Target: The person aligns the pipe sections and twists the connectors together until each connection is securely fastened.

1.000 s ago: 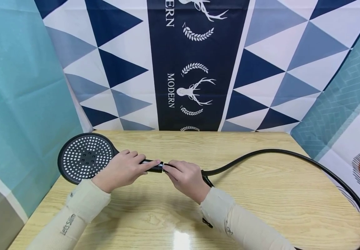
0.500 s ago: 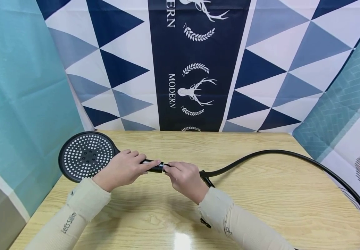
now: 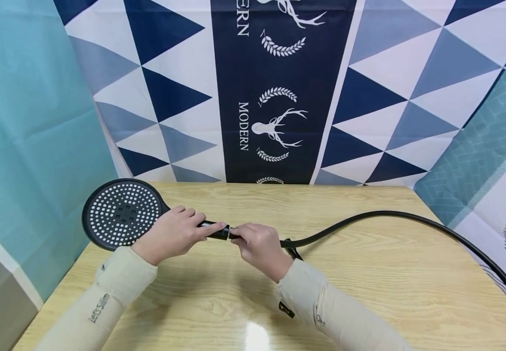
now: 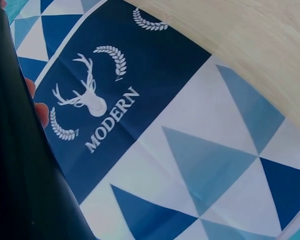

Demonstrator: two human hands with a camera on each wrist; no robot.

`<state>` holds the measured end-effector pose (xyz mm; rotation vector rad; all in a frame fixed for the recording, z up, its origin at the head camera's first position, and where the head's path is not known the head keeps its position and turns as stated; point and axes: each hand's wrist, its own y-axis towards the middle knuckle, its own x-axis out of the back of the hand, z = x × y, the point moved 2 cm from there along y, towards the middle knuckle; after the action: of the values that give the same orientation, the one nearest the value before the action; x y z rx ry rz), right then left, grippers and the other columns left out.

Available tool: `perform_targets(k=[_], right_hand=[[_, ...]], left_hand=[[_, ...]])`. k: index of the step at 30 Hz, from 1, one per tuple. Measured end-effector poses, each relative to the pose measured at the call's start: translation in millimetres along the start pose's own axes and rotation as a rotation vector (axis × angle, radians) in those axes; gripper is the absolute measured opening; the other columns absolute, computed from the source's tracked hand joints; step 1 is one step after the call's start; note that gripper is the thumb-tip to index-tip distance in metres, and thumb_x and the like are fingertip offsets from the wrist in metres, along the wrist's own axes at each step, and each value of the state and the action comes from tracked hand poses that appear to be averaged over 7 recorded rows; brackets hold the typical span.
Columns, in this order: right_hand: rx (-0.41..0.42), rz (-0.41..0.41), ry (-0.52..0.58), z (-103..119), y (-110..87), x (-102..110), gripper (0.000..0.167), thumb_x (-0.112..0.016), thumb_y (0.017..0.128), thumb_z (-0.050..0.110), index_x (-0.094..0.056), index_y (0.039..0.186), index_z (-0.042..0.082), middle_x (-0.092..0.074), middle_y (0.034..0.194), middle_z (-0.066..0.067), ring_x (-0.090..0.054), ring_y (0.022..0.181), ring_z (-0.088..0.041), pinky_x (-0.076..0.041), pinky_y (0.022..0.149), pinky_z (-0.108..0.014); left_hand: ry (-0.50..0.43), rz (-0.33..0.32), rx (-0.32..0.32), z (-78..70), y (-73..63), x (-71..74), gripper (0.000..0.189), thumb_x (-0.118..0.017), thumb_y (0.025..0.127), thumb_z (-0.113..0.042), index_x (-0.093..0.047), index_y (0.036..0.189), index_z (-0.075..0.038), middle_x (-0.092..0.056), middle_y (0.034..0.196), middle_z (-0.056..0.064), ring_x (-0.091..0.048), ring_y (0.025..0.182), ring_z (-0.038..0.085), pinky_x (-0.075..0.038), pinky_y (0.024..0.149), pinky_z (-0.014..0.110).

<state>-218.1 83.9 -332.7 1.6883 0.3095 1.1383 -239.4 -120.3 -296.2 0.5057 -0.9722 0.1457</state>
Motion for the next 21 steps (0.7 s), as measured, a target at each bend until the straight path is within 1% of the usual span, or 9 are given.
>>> perform_targets(k=[4, 6, 8, 11, 15, 17, 21], right_hand=[[0.004, 0.059, -0.066, -3.2, 2.7, -2.8, 0.022, -0.087, 0.068, 0.012, -0.073, 0.083, 0.006, -0.069, 0.071, -0.001, -0.064, 0.058, -0.009, -0.051, 0.052, -0.020], [0.018, 0.084, -0.111, -5.1, 4.4, -3.4, 0.022, -0.086, 0.071, 0.016, -0.073, 0.086, 0.007, -0.070, 0.074, -0.001, -0.066, 0.061, -0.010, -0.051, 0.053, -0.022], [0.012, 0.092, -0.145, -7.6, 3.8, -3.0, 0.023, -0.085, 0.073, 0.018, -0.073, 0.089, 0.007, -0.071, 0.077, -0.001, -0.067, 0.064, -0.011, -0.053, 0.054, -0.023], [-0.016, 0.087, -0.180, -13.6, 1.1, -2.1, 0.026, -0.086, 0.071, 0.020, -0.073, 0.090, 0.007, -0.072, 0.078, -0.003, -0.068, 0.064, -0.013, -0.053, 0.054, -0.026], [-0.073, 0.094, -0.196, -25.2, -6.6, -1.9, 0.027, -0.087, 0.069, 0.021, -0.075, 0.089, 0.008, -0.072, 0.077, -0.003, -0.068, 0.063, -0.014, -0.053, 0.052, -0.027], [-0.097, 0.112, -0.206, -31.5, -10.9, -1.9, 0.025, -0.087, 0.070, 0.021, -0.075, 0.089, 0.009, -0.072, 0.078, -0.003, -0.068, 0.064, -0.014, -0.053, 0.052, -0.027], [-0.136, 0.164, -0.248, -45.4, -21.0, -1.2, 0.023, -0.086, 0.071, 0.020, -0.076, 0.090, 0.011, -0.073, 0.079, -0.002, -0.068, 0.064, -0.015, -0.051, 0.049, -0.027]], left_hand=[[-0.013, -0.008, 0.010, 3.4, -1.3, -5.0, 0.049, -0.081, 0.077, -0.025, -0.065, 0.123, -0.027, -0.059, 0.079, 0.002, -0.054, 0.063, 0.018, -0.046, 0.058, 0.029], [-0.018, -0.003, 0.024, 5.6, -2.7, -8.3, 0.049, -0.080, 0.077, -0.026, -0.065, 0.124, -0.026, -0.061, 0.080, 0.003, -0.056, 0.065, 0.018, -0.047, 0.060, 0.030], [-0.022, 0.003, 0.036, 7.8, -3.2, -11.5, 0.049, -0.079, 0.078, -0.027, -0.064, 0.125, -0.024, -0.062, 0.082, 0.004, -0.058, 0.067, 0.018, -0.048, 0.062, 0.031], [-0.031, 0.004, 0.056, 12.0, -4.7, -17.0, 0.049, -0.078, 0.080, -0.027, -0.063, 0.127, -0.024, -0.062, 0.083, 0.004, -0.060, 0.069, 0.019, -0.050, 0.065, 0.032], [-0.077, 0.002, 0.084, 17.7, -9.4, -24.4, 0.049, -0.077, 0.082, -0.024, -0.062, 0.128, -0.021, -0.061, 0.084, 0.004, -0.059, 0.071, 0.020, -0.050, 0.067, 0.034], [-0.104, 0.003, 0.094, 20.5, -12.2, -27.8, 0.049, -0.077, 0.082, -0.022, -0.062, 0.128, -0.019, -0.060, 0.083, 0.004, -0.058, 0.070, 0.020, -0.050, 0.067, 0.035], [-0.120, 0.008, 0.094, 26.7, -15.1, -35.9, 0.050, -0.076, 0.083, -0.021, -0.061, 0.130, -0.017, -0.058, 0.082, 0.003, -0.055, 0.067, 0.019, -0.048, 0.066, 0.035]])
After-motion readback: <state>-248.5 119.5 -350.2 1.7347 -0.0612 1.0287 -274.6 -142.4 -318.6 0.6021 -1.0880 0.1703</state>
